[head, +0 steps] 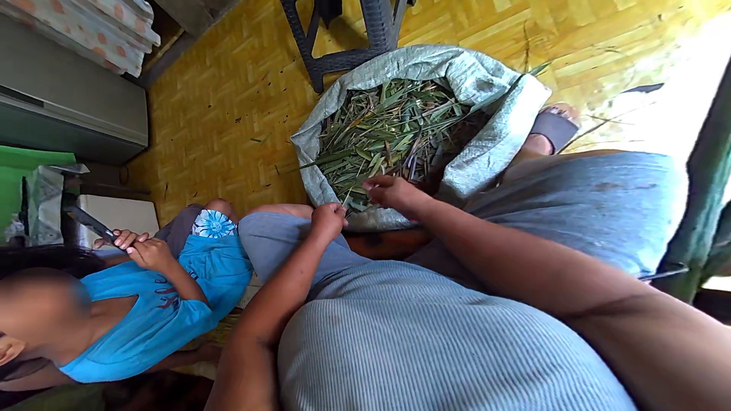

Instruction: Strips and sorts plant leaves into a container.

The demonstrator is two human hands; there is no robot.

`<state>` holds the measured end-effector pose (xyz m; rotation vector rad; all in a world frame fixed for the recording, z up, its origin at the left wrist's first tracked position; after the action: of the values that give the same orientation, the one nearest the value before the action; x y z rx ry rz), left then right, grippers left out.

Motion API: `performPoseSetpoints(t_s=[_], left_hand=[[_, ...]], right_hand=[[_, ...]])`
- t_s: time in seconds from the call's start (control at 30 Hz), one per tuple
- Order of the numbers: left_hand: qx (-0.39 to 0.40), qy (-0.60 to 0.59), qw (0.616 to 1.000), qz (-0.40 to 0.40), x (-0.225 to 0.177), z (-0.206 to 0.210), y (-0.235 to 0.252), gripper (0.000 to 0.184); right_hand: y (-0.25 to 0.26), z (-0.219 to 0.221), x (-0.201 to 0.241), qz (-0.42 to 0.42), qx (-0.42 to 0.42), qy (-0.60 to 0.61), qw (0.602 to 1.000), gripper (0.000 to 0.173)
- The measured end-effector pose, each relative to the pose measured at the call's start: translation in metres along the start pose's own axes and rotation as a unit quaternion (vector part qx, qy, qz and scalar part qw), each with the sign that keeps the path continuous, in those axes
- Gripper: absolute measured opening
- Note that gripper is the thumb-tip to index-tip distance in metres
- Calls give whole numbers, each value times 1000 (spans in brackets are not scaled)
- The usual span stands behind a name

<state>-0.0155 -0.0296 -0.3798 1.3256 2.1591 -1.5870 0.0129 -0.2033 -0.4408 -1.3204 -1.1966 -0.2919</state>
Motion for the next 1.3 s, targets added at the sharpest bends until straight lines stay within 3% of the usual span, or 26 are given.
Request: performPoseSetpoints(t_s=[0.13,0.4,0.6,0.67,0.77,0.87,0.93,1.0,1.07,1.13,1.17,1.23,1.3], left_hand=[[-14,21,1000,11,-10,11,9,33],[3,23,1000,16,-18,15,1,33],[16,44,999,16,-13,7,-17,30],[5,91,996,21,-12,2,-20,31],[-11,196,980,26,-16,-4,-17,34],[-7,303,952,32,-39,-2,-23,37],[-17,388,919,61,-54,1,-25,36],[-70,448,878,152,-63,2,-28,32],[-146,441,830,311,-69,4,-36,29],[-224,385,751,488,-69,9,-41,25],[-241,353,731,532,-67,13,-42,26],[-240,288,759,532,-61,19,-40,27],[-187,211,874,396,-51,23,-29,34]], right_hand=[[-9,16,11,-19,63,14,998,36],[10,0,-1,23,35,165,985,29],[28,-26,-22,51,-91,168,980,36],[29,-33,-20,36,-122,128,984,40],[13,-26,2,-76,-67,-41,994,44],[1,-7,14,-177,-28,-214,960,37],[0,-2,12,-173,-17,-271,947,30],[2,-6,10,-138,-23,-278,950,30],[6,-15,9,-78,-24,-209,975,34],[8,-22,5,-3,-15,-57,998,30],[7,-23,3,21,-8,44,999,23],[2,-24,6,61,56,247,965,23],[-1,-23,10,61,122,355,925,30]])
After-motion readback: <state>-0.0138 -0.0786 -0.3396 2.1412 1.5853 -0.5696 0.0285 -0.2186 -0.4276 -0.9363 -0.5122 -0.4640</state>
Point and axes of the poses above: each hand's wrist, its own y-axis towards the middle knuckle, its own z-axis out of the palm, x = y × z, the point moved 3 cm from there along y, towards the middle knuckle, and after that the axes turned 15 degrees about -y, right-handed, at the moved point
